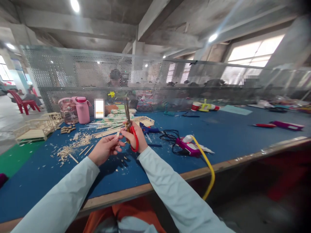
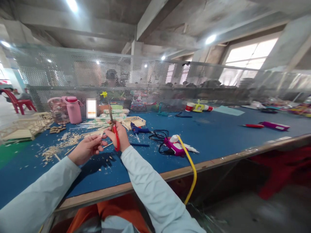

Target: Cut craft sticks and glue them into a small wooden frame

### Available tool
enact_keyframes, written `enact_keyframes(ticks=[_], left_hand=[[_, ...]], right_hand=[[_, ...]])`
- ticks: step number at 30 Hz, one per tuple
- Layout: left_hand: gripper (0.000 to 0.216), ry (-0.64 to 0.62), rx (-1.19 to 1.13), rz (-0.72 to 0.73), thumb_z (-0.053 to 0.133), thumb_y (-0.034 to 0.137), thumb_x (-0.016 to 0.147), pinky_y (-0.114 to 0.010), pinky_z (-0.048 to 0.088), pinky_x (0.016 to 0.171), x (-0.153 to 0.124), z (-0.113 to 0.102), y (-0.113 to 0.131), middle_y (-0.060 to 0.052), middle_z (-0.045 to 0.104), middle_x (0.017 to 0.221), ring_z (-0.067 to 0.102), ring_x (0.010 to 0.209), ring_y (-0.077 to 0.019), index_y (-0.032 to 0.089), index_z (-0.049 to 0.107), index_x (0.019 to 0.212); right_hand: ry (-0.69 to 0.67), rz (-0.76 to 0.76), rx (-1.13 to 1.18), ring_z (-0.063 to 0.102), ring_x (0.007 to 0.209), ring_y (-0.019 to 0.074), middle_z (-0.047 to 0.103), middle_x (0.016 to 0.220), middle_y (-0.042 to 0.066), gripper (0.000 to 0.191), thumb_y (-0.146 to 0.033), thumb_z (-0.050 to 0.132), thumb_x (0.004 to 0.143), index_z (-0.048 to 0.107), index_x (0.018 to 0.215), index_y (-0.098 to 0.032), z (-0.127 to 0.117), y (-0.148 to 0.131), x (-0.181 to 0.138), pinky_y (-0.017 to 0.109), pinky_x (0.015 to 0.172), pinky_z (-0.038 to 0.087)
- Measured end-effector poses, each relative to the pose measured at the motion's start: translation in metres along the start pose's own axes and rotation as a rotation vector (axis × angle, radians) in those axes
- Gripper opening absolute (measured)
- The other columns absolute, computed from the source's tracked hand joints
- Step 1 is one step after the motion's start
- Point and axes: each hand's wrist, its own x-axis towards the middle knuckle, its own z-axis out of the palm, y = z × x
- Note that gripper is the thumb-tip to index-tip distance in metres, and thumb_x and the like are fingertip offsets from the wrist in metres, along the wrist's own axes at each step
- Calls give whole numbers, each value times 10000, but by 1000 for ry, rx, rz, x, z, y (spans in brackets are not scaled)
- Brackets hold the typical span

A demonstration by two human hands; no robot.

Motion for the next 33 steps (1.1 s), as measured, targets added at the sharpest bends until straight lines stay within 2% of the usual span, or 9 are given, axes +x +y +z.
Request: enact_keyframes(ticks=[2, 5, 12, 17, 20, 23, 29, 33], left_hand=[[233, -17, 47, 5, 661, 287, 701, -138, 401, 378, 0, -1, 0, -42, 656, 657, 563, 438, -72, 120, 600, 850], [276, -26, 121, -5, 671, 343, 679, -148, 390, 367, 0, -1, 0, -42, 655, 621, 561, 409, -84, 122, 596, 826], [294, -32, 143, -3, 675, 366, 661, -163, 399, 384, -1, 0, -3, -48, 654, 618, 559, 414, -88, 111, 604, 790], [277, -19, 81, 39, 678, 359, 654, -152, 375, 369, 0, -1, -2, -7, 602, 533, 512, 377, -67, 115, 597, 758], [285, -32, 101, 74, 676, 379, 654, -146, 362, 363, 1, -2, -2, 6, 571, 493, 486, 360, -54, 110, 583, 674], [346, -54, 157, 74, 673, 425, 647, -147, 362, 369, 2, -2, -4, 5, 554, 468, 479, 358, -51, 106, 551, 592], [420, -73, 84, 53, 595, 520, 688, -192, 438, 445, 0, -2, -7, -63, 650, 655, 594, 546, -123, 118, 582, 809], [476, -24, 136, 126, 683, 518, 585, -193, 437, 455, 1, -2, -6, -50, 654, 665, 579, 538, -113, 115, 586, 818]], right_hand=[[29, 52, 41, 427, 415, 78, 473, 556, -73, 316, -332, 576, 672, 468, 937, -197, -1, 0, 0, 204, 404, 359], [24, 67, 61, 386, 376, 77, 418, 496, -93, 335, -358, 602, 659, 455, 916, -203, 0, -1, -1, 204, 369, 327], [-17, 98, 104, 475, 439, 76, 495, 590, -82, 407, -275, 660, 579, 448, 919, -203, 7, -4, -3, 215, 443, 421], [-2, 98, 132, 500, 458, 81, 491, 576, -84, 397, -330, 660, 606, 459, 921, -196, 9, 1, -3, 218, 467, 431], [-31, 103, 164, 528, 505, 90, 509, 579, -80, 413, -332, 675, 603, 459, 926, -194, 8, 3, -3, 220, 500, 440], [-54, 93, 169, 505, 491, 73, 528, 590, -81, 427, -255, 705, 564, 472, 915, -187, 7, 4, -3, 214, 506, 439], [51, 104, 273, 451, 431, 61, 477, 540, -103, 437, -243, 707, 553, 473, 919, -196, 2, 7, 3, 197, 438, 397], [88, 75, 305, 409, 390, 60, 454, 487, -112, 404, -264, 690, 579, 460, 905, -204, 0, 8, 6, 187, 394, 349]])
